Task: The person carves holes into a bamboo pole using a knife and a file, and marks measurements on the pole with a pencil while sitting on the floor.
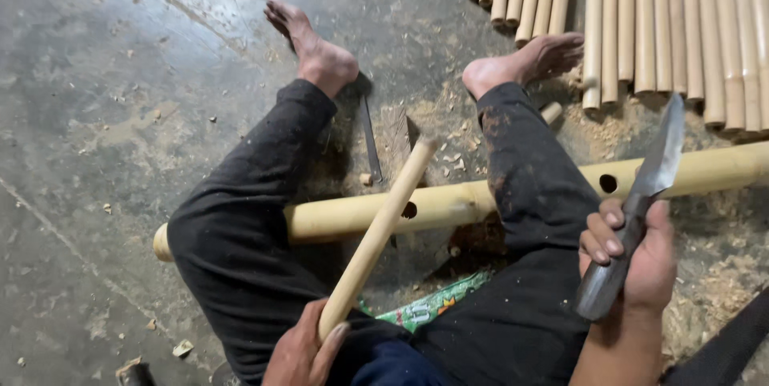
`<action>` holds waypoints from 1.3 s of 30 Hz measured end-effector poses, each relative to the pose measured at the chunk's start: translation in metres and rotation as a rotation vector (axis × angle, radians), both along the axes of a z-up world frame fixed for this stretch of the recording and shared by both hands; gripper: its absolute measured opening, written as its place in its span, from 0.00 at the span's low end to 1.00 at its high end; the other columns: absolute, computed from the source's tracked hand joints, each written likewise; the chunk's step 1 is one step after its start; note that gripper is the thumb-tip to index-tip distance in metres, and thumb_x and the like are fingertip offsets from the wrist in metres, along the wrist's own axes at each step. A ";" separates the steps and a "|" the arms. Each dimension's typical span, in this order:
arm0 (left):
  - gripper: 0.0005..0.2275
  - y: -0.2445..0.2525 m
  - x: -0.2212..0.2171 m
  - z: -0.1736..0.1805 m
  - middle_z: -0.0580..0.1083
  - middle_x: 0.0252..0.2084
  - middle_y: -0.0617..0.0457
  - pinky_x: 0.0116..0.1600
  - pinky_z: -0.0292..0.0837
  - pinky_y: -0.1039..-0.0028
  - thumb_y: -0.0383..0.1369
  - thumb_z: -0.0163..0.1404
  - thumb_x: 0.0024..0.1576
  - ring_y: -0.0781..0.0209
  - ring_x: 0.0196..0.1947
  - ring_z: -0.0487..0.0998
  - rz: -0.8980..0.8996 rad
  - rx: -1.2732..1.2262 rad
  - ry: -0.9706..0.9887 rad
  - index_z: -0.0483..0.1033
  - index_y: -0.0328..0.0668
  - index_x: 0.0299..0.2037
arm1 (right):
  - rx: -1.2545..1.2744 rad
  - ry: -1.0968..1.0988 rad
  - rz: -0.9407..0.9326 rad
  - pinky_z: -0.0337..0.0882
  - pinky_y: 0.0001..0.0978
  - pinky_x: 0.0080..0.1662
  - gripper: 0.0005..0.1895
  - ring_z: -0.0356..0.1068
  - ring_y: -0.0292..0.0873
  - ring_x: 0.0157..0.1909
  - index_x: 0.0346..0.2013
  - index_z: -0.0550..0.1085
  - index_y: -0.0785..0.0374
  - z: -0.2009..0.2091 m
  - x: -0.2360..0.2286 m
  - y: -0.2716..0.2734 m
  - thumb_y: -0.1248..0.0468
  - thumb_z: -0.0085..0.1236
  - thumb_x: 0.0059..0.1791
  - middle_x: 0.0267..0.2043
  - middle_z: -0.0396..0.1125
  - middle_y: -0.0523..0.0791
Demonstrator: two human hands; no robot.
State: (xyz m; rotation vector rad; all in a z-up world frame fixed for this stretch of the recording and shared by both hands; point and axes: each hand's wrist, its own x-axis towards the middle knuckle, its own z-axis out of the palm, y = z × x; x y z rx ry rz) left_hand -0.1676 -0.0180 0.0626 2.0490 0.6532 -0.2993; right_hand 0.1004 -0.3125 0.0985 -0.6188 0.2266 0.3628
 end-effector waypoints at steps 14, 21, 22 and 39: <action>0.15 0.007 -0.074 0.026 0.73 0.40 0.62 0.37 0.70 0.59 0.51 0.45 0.50 0.51 0.36 0.76 -0.151 0.315 0.529 0.62 0.63 0.45 | -0.782 -0.227 0.026 0.58 0.21 0.21 0.21 0.54 0.33 0.18 0.54 0.63 0.61 0.010 -0.024 0.058 0.54 0.39 0.51 0.26 0.56 0.42; 0.30 0.022 -0.024 0.027 0.68 0.42 0.54 0.44 0.64 0.63 0.60 0.49 0.42 0.52 0.40 0.68 -0.319 0.767 0.218 0.66 0.51 0.49 | -0.544 0.005 0.236 0.67 0.28 0.18 0.13 0.58 0.38 0.15 0.50 0.58 0.59 -0.023 -0.076 0.078 0.64 0.39 0.50 0.27 0.58 0.48; 0.33 0.021 -0.007 0.024 0.68 0.42 0.54 0.48 0.60 0.64 0.62 0.48 0.42 0.53 0.41 0.68 -0.354 0.819 0.110 0.65 0.49 0.51 | -0.552 -0.004 0.278 0.64 0.27 0.17 0.10 0.57 0.38 0.14 0.46 0.57 0.59 -0.029 -0.081 0.082 0.64 0.40 0.50 0.26 0.58 0.48; 0.17 0.007 0.077 0.016 0.71 0.33 0.33 0.34 0.66 0.49 0.38 0.43 0.54 0.27 0.34 0.73 -0.380 -0.334 0.245 0.60 0.42 0.52 | -0.730 -0.284 0.161 0.68 0.33 0.18 0.20 0.58 0.40 0.13 0.59 0.54 0.69 -0.054 -0.092 0.083 0.66 0.33 0.52 0.23 0.57 0.51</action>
